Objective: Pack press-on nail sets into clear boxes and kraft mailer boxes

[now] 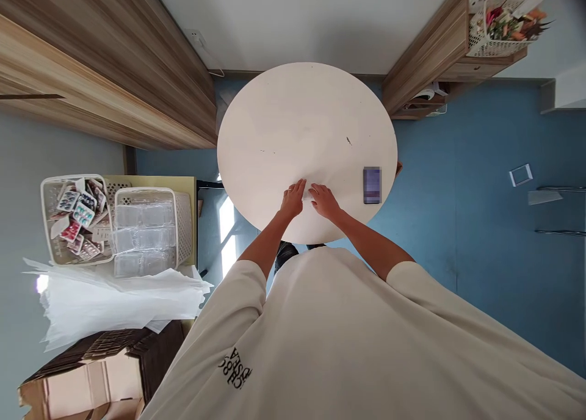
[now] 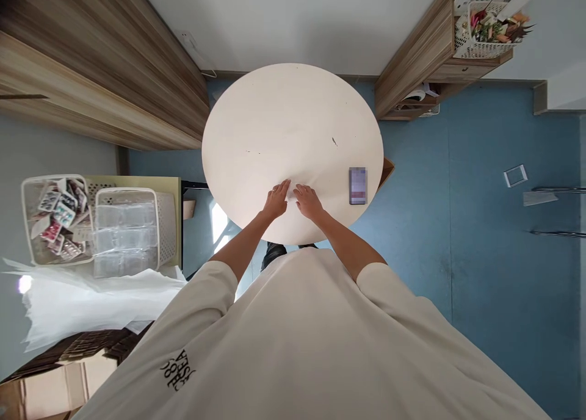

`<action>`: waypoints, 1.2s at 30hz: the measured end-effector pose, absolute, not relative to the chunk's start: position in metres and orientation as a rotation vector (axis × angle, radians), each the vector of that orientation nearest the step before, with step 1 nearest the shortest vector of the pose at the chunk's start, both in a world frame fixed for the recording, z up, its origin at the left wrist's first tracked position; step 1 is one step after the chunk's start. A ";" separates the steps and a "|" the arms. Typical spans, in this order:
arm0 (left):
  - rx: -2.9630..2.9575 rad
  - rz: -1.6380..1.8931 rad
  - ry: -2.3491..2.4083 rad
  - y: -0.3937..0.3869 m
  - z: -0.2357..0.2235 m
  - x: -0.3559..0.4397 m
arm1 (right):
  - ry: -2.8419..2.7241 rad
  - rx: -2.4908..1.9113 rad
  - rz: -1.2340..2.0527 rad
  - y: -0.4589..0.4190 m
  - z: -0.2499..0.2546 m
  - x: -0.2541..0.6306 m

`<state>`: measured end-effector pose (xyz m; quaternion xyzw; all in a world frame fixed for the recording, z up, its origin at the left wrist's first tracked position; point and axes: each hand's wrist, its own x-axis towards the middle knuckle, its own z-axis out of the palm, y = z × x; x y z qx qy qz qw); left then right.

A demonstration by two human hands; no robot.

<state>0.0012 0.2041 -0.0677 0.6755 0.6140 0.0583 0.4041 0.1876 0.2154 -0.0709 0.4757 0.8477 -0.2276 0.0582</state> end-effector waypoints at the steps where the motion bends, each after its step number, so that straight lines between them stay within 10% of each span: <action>1: 1.711 0.140 1.555 0.206 -0.068 0.001 | 2.561 1.443 -0.694 0.216 -0.071 0.188; 36: 1.127 0.422 1.557 0.212 -0.058 -0.018 | 2.398 1.303 -1.152 0.258 -0.038 0.186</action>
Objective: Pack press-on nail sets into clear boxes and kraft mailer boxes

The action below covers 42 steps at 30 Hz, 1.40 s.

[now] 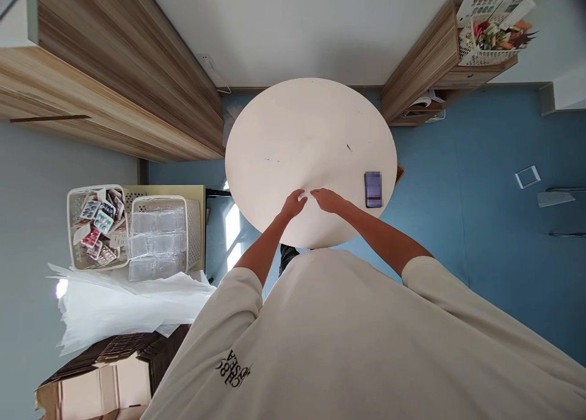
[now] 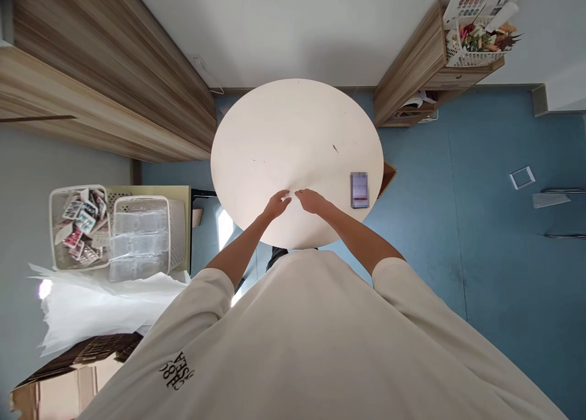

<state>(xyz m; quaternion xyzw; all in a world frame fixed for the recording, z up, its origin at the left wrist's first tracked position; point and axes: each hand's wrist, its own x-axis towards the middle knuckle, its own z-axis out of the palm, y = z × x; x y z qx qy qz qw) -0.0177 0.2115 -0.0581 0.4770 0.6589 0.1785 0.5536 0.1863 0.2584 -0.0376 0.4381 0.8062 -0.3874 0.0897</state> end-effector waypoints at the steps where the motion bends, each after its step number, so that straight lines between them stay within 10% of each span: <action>1: 1.096 0.437 1.565 0.211 -0.058 -0.016 | 2.369 1.314 -1.165 0.261 -0.038 0.185; 32: 0.874 0.592 1.583 0.202 -0.073 -0.006 | 2.393 1.498 -1.073 0.266 -0.039 0.181; 42: 1.036 0.510 1.677 0.177 -0.065 -0.006 | 1.990 2.100 -1.634 0.267 -0.055 0.179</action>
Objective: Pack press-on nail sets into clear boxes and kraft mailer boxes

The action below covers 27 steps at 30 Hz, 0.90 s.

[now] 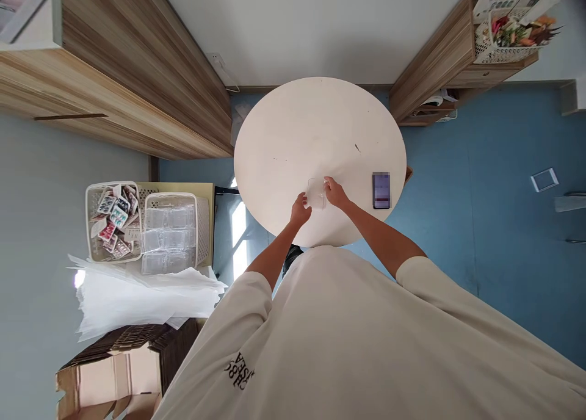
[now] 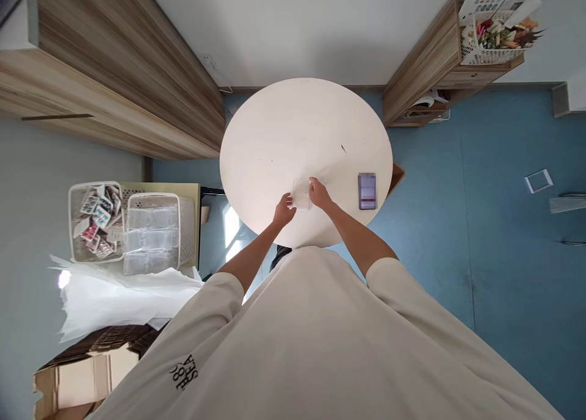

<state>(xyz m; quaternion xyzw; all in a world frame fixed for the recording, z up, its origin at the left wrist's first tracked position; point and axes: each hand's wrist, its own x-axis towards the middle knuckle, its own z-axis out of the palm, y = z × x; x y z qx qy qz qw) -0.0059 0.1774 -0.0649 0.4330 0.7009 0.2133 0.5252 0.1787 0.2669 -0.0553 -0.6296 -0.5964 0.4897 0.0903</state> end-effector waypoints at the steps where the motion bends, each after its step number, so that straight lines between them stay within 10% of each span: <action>1: 1.030 0.515 1.676 0.177 -0.065 -0.006 | -1.729 -1.876 1.482 0.266 -0.057 0.179; 27: 1.122 0.788 1.929 0.158 0.042 -0.117 | -1.965 -1.340 1.513 0.283 0.009 0.095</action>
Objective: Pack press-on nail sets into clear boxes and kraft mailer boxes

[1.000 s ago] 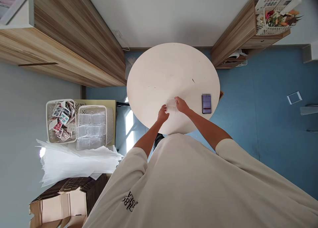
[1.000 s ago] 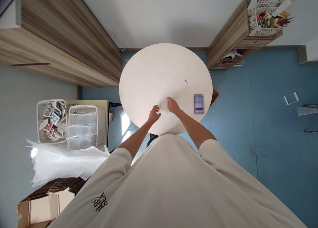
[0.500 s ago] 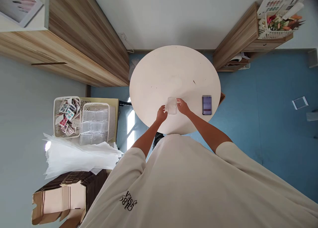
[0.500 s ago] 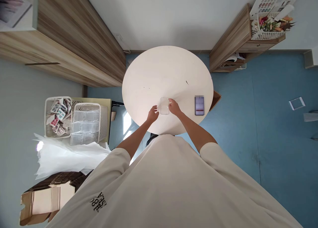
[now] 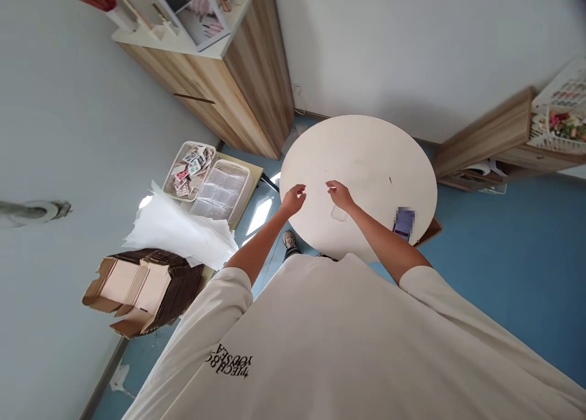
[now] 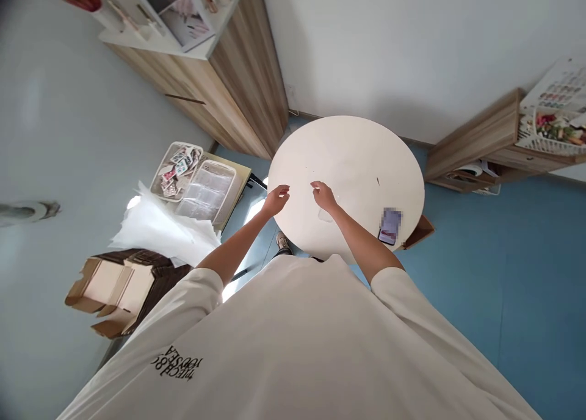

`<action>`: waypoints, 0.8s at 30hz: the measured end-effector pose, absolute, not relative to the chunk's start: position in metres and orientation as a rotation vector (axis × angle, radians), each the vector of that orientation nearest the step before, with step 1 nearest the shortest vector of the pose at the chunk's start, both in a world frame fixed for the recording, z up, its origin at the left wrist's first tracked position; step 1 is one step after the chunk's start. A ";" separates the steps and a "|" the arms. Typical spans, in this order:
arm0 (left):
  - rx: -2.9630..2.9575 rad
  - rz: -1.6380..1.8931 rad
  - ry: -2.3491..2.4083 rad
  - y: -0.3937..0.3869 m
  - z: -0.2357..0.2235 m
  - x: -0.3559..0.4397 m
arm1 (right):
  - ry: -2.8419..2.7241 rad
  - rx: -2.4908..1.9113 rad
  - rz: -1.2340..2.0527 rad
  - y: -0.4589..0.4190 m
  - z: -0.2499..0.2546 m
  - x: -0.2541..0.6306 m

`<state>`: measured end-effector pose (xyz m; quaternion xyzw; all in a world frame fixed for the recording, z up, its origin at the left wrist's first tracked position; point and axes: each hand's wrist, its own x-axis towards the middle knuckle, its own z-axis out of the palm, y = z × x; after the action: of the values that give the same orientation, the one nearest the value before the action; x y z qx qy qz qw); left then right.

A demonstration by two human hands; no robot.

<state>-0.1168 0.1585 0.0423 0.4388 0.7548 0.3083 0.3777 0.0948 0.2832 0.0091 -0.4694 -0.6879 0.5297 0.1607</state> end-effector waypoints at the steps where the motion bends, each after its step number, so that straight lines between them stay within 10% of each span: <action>1: 1.133 0.804 1.941 0.156 0.047 -0.127 | -1.982 -1.313 1.533 0.282 0.014 0.081; 24: 0.931 0.862 2.464 0.040 0.057 -0.457 | -2.443 -0.867 1.537 0.191 0.058 -0.272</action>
<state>-0.4571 0.0396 0.0575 0.3300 0.8740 0.3057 0.1839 -0.2722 0.1910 0.0577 -0.2871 -0.8090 0.5089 0.0640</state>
